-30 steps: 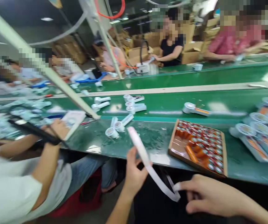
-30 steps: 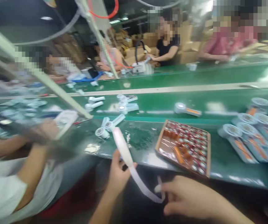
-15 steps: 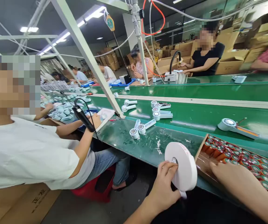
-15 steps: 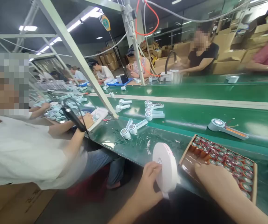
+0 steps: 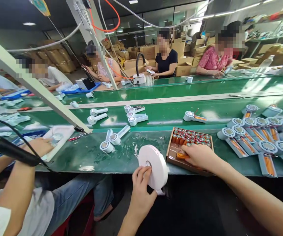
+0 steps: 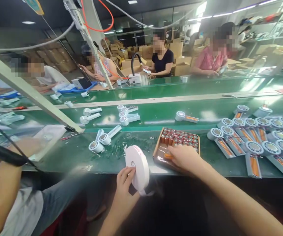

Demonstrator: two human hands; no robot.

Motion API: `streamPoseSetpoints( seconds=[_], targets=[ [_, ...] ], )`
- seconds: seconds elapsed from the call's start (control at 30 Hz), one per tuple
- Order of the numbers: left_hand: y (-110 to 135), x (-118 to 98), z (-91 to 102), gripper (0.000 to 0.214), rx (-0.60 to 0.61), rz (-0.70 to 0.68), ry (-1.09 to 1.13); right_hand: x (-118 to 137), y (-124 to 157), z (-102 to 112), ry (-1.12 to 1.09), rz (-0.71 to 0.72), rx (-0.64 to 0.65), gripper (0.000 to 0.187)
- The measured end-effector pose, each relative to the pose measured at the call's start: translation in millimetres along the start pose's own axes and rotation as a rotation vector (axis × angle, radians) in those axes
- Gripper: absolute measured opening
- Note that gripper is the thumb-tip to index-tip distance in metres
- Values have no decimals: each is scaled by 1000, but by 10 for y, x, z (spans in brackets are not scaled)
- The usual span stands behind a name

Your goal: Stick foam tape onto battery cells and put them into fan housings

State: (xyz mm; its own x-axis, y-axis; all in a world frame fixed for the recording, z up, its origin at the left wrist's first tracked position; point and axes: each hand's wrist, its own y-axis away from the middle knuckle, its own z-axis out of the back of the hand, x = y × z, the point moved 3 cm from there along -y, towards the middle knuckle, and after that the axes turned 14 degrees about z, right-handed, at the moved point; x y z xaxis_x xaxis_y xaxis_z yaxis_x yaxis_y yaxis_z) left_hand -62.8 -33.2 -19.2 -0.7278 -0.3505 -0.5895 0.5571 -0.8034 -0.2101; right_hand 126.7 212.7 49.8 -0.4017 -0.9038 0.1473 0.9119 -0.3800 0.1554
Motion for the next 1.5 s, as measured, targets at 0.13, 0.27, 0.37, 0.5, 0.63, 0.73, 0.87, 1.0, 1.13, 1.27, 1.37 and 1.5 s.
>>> streamPoseSetpoints(
  seconds=[0.13,0.27,0.37,0.5,0.63,0.73,0.87,1.0,1.13,1.27,1.37,1.5],
  targets=[
    [-3,-87,53,68,-138,-128,-107,-83,242,-62,-685,-47,-498,35],
    [-74,-195,47,59,-181,-226,-184,148,358,-207,-1216,-75,-869,51],
    [-136,-259,17,58,-188,-282,-221,382,372,-212,-1100,-68,-912,37],
    [-163,-297,-16,66,-203,-310,-258,570,412,-254,-947,-12,-868,23],
    [-189,-253,1,79,-151,-325,-297,486,426,-444,-1382,-42,-836,38],
    [-260,-243,44,82,-111,-377,-334,399,366,-529,-1695,-128,-724,63],
    [-295,-430,1,79,-159,-396,-303,506,233,-515,-1797,-228,-1117,75],
    [-143,-698,-147,89,-310,-329,-199,644,142,-518,-1847,-331,-1567,56],
    [-218,-522,-107,65,-265,-230,-262,116,317,-265,-1822,-234,-1504,37],
    [-672,159,105,70,61,85,-483,-657,850,-5,-1495,-149,-1934,30],
    [-1038,469,195,73,316,91,-438,-828,1058,-103,-1490,-236,-1837,41],
    [-1834,270,146,46,177,-17,-251,-761,1079,-407,-1526,-397,-1657,48]
  ],
)
